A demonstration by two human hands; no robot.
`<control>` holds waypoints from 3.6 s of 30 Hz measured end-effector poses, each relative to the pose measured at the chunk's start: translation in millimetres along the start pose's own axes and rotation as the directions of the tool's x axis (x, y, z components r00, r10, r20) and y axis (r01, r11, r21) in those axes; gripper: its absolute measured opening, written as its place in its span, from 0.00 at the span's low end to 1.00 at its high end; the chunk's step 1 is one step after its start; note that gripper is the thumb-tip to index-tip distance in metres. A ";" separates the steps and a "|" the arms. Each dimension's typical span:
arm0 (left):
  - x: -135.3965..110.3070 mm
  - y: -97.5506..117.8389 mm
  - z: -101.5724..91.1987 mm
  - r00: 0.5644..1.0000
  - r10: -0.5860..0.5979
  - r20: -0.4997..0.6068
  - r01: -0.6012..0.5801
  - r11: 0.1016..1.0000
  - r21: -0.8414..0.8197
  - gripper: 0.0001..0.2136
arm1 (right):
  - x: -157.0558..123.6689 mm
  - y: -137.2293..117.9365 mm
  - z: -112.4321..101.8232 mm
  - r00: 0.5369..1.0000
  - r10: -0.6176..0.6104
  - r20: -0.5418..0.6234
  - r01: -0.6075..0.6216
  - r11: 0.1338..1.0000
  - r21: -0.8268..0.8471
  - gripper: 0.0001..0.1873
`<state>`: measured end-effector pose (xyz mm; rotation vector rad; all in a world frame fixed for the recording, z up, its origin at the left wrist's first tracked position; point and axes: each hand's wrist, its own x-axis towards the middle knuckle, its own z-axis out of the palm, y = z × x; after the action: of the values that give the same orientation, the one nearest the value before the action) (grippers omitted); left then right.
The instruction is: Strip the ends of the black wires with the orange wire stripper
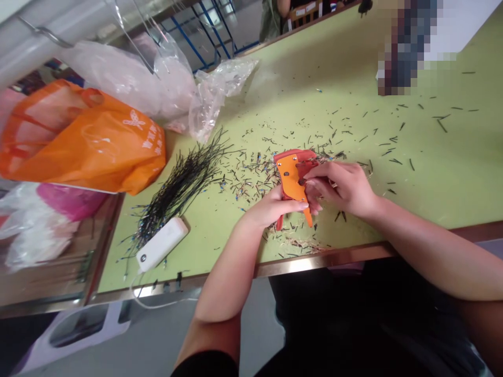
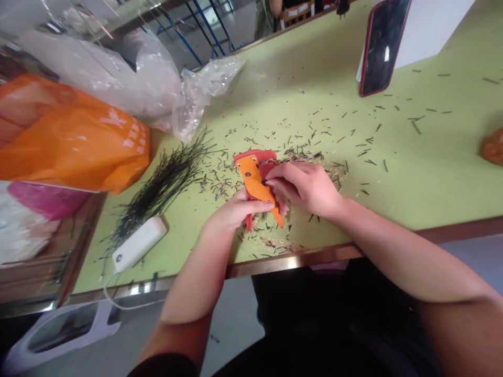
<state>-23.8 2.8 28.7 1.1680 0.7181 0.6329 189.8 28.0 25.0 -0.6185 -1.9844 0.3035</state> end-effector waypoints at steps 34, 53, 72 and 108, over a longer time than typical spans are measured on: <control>0.8 -3.7 -8.5 0.995 -0.074 -0.068 0.078 0.995 0.064 0.10 | 1.8 2.7 -11.1 0.990 -0.127 0.067 0.142 0.944 -0.298 0.09; 1.3 -9.9 -13.9 0.992 -0.105 -0.071 0.106 0.994 0.009 0.12 | 0.6 6.0 -8.4 0.981 -0.101 0.166 0.132 0.973 -0.189 0.12; -3.1 -9.9 -14.0 0.995 -0.097 -0.032 0.093 0.990 -0.104 0.13 | -2.4 9.2 -9.7 0.992 -0.026 0.121 0.055 0.967 -0.248 0.13; -1.2 -7.8 -17.4 0.996 -0.072 -0.056 0.078 0.991 0.107 0.10 | -0.8 7.6 -16.2 0.978 -0.037 0.205 0.098 0.949 -0.299 0.12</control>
<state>-37.6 9.9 17.5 1.2222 0.8461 0.5686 206.6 33.1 28.5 -0.7373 -2.2626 0.0100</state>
